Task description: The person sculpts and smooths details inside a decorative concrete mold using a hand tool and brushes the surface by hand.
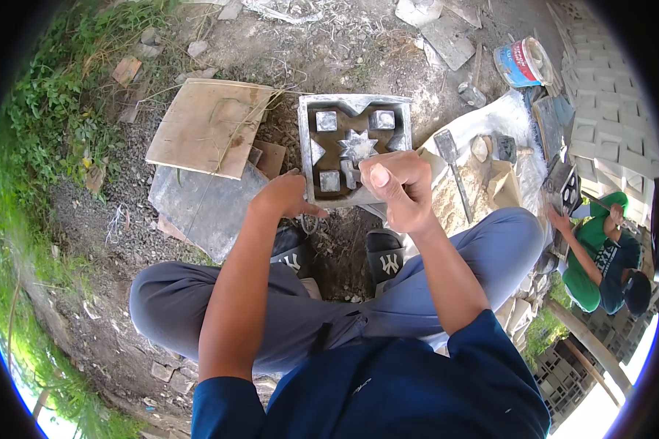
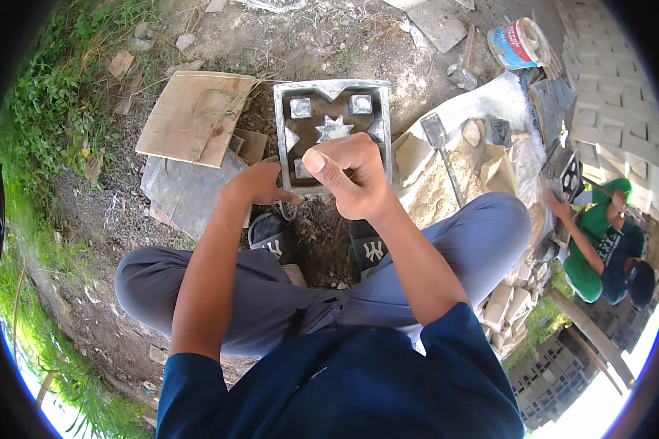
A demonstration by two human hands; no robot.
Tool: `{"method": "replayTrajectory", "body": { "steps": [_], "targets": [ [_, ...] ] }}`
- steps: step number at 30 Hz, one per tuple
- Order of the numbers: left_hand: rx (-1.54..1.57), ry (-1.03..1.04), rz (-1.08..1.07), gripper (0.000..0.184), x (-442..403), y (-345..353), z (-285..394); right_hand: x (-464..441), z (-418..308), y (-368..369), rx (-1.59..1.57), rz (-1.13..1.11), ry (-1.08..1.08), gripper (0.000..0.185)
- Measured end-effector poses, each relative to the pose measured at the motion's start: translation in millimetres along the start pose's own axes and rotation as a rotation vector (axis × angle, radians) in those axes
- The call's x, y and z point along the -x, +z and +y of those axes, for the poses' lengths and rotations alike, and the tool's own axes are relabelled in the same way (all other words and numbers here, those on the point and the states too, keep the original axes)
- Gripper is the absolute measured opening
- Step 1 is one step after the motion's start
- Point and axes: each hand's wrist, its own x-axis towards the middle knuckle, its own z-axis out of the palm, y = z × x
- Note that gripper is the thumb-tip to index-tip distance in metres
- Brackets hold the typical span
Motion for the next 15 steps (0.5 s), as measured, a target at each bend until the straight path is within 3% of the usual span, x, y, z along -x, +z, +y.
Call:
{"method": "replayTrajectory", "body": {
  "steps": [4, 7, 11, 13, 15],
  "targets": [
    [-0.021, 0.029, 0.046, 0.092, 3.4, 1.4, -0.8, -6.9, -22.7, 5.4, -0.131, -0.031, -0.163, 0.058],
    [0.03, 0.01, 0.0, 0.091, 2.5, -2.8, 4.1, -7.3, -3.9, 1.8, -0.095, 0.004, 0.025, 0.06],
    [-0.021, 0.014, 0.036, 0.093, 6.3, -5.8, 2.6, -7.6, -19.1, 3.9, -0.137, -0.045, -0.118, 0.059],
    [-0.02, 0.026, 0.038, 0.094, 8.0, 0.1, 3.2, -4.3, -1.9, 1.6, -0.113, -0.038, 0.062, 0.059],
    [-0.02, 0.007, 0.005, 0.093, 2.8, -4.8, 1.9, -7.8, -3.1, -1.2, -0.13, -0.031, 0.017, 0.059]
  ]
}}
